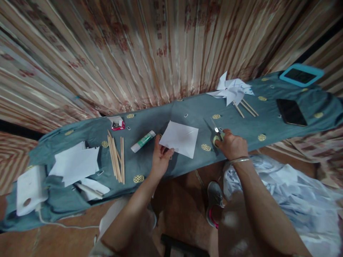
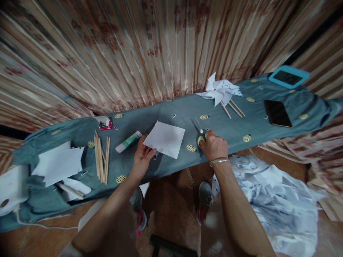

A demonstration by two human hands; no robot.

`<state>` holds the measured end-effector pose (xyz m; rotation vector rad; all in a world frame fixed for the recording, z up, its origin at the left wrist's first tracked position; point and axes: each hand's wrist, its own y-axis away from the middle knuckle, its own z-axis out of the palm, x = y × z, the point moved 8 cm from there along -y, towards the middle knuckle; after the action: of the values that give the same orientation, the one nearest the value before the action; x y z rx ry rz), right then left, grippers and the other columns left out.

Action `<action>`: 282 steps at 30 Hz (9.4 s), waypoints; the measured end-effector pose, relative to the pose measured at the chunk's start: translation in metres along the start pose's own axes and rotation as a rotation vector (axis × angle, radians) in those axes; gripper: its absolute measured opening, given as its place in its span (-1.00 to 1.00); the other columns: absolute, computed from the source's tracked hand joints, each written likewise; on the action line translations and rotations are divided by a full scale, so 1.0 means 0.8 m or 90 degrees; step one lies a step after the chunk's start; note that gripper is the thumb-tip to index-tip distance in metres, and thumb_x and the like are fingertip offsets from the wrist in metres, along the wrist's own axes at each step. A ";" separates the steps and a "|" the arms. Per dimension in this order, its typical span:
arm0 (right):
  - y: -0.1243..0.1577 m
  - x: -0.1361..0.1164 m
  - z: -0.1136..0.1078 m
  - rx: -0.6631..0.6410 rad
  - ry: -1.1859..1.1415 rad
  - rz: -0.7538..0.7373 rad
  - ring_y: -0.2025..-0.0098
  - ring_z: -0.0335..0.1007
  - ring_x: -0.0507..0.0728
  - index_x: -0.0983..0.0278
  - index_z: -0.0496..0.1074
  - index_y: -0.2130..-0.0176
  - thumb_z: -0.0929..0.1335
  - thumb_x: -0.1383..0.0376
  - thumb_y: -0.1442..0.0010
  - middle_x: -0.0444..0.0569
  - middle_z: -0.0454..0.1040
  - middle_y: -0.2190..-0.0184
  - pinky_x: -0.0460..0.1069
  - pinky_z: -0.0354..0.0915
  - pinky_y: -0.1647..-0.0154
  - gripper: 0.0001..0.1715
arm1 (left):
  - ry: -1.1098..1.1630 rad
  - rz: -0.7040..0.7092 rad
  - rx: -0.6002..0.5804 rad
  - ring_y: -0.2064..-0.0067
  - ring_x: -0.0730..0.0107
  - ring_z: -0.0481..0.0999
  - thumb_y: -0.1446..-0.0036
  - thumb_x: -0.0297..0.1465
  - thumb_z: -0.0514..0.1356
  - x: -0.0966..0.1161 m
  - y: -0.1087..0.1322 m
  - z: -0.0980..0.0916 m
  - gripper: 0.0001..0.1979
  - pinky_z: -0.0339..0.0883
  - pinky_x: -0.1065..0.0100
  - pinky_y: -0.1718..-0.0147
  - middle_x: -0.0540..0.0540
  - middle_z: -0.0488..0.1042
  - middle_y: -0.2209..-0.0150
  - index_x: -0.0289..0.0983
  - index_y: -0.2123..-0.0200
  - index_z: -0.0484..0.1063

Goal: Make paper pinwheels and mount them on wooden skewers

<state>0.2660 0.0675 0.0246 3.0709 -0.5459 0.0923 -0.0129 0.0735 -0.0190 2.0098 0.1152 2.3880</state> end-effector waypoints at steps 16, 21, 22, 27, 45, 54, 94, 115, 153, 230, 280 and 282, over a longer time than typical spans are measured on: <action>-0.008 0.000 0.001 -0.003 0.004 0.001 0.23 0.53 0.34 0.39 0.43 0.06 0.28 0.14 -0.20 0.26 0.58 0.31 0.05 0.27 0.32 -0.56 | -0.730 0.311 -0.310 -0.36 0.08 0.03 -0.25 -0.32 0.07 0.006 0.002 0.060 -0.59 -0.09 -0.11 -0.28 -0.28 0.21 -0.28 -0.31 -0.14 0.31; -0.008 -0.013 -0.012 0.149 -0.099 -0.040 0.19 0.49 0.34 0.42 0.41 0.03 0.25 0.21 -0.22 0.26 0.56 0.22 0.09 0.30 0.25 -0.57 | -0.803 0.305 -0.338 -0.37 0.09 -0.02 -0.28 -0.27 0.03 0.004 -0.002 0.072 -0.55 -0.13 -0.10 -0.30 -0.23 0.15 -0.31 -0.32 -0.19 0.25; -0.009 -0.025 -0.013 0.185 -0.145 -0.073 0.14 0.47 0.34 0.42 0.41 0.01 0.23 0.19 -0.24 0.26 0.55 0.16 0.11 0.31 0.18 -0.55 | -0.810 0.305 -0.340 -0.37 0.08 -0.02 -0.28 -0.27 0.04 0.004 -0.003 0.074 -0.55 -0.13 -0.09 -0.30 -0.23 0.16 -0.31 -0.31 -0.18 0.25; -0.016 -0.103 0.008 0.213 -0.342 -0.213 -0.13 0.30 0.35 0.43 0.31 -0.12 0.25 -0.03 -0.20 0.28 0.41 -0.09 0.21 0.23 -0.10 -0.29 | -0.833 0.309 -0.345 -0.36 0.04 0.03 -0.26 -0.27 0.06 0.001 -0.005 0.076 -0.55 -0.13 -0.09 -0.30 -0.21 0.21 -0.29 -0.29 -0.18 0.25; -0.054 -0.088 0.043 0.220 -0.301 -0.152 -0.24 0.10 0.40 0.40 0.21 -0.19 0.25 0.17 -0.20 0.32 0.19 -0.22 0.29 0.18 -0.14 -0.37 | -0.826 0.317 -0.349 -0.35 0.04 0.03 -0.24 -0.25 0.09 -0.002 -0.005 0.075 -0.52 -0.15 -0.08 -0.30 -0.22 0.20 -0.29 -0.33 -0.17 0.25; -0.050 -0.078 0.023 0.277 -0.261 -0.150 -0.19 0.16 0.42 0.41 0.23 -0.17 0.23 0.26 -0.19 0.33 0.23 -0.20 0.32 0.20 -0.09 -0.42 | -0.801 0.307 -0.339 -0.36 0.05 0.01 -0.24 -0.23 0.08 -0.002 -0.002 0.073 -0.49 -0.15 -0.07 -0.31 -0.26 0.18 -0.30 -0.34 -0.20 0.20; 0.057 -0.175 0.009 -0.108 -0.897 -0.216 0.25 0.46 0.17 0.22 0.53 0.16 0.40 0.03 -0.10 0.00 0.58 0.24 0.08 0.38 0.18 -0.60 | -0.224 0.029 -0.128 0.40 0.40 0.41 -0.10 -0.17 0.18 0.036 -0.009 -0.044 -0.66 0.32 0.38 0.38 -0.02 0.44 0.41 -0.30 0.18 0.48; 0.035 -0.124 0.048 -0.302 -1.441 0.124 0.46 0.46 -0.03 0.19 0.49 0.35 0.47 0.02 -0.04 -0.17 0.58 0.42 -0.15 0.38 0.48 -0.70 | -0.421 0.155 -0.053 0.25 0.35 0.46 -0.01 -0.34 0.25 0.057 -0.038 -0.052 -0.75 0.37 0.32 0.27 -0.08 0.48 0.19 -0.22 0.19 0.48; 0.000 -0.125 0.017 0.095 -0.597 -0.141 0.46 0.44 0.17 0.28 0.41 0.31 0.36 -0.08 -0.11 0.00 0.53 0.47 0.03 0.27 0.44 -0.53 | -0.805 0.434 -0.291 -0.26 -0.06 0.20 -0.19 -0.23 0.16 0.015 0.015 0.067 -0.60 0.08 -0.16 -0.20 -0.33 0.31 -0.17 -0.25 -0.06 0.38; 0.016 -0.137 0.016 0.140 -0.481 -0.256 0.28 0.44 0.26 0.27 0.37 0.22 0.27 -0.06 -0.20 0.07 0.50 0.37 0.12 0.34 0.28 -0.55 | -0.792 0.378 -0.288 -0.29 -0.12 0.12 -0.14 -0.21 0.21 0.008 0.011 0.063 -0.58 -0.06 -0.28 -0.20 -0.29 0.24 -0.22 -0.17 -0.07 0.38; 0.003 -0.158 0.014 0.123 -0.519 -0.269 0.32 0.39 0.20 0.23 0.34 0.26 0.32 -0.03 -0.18 0.00 0.48 0.38 0.08 0.31 0.30 -0.63 | -0.805 0.381 -0.283 -0.29 -0.15 0.15 -0.16 -0.18 0.18 0.010 0.012 0.063 -0.60 -0.05 -0.27 -0.21 -0.34 0.25 -0.21 -0.20 -0.04 0.41; 0.004 -0.159 0.014 0.121 -0.517 -0.275 0.32 0.39 0.19 0.23 0.34 0.26 0.31 -0.03 -0.18 0.00 0.48 0.38 0.08 0.32 0.30 -0.62 | -0.805 0.383 -0.282 -0.29 -0.15 0.15 -0.15 -0.18 0.18 0.010 0.012 0.063 -0.60 -0.04 -0.27 -0.21 -0.34 0.25 -0.21 -0.20 -0.03 0.42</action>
<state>0.1464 0.1081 0.0055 3.2100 0.1646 -1.1946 0.0360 0.0665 -0.0021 3.0116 -1.0041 0.6697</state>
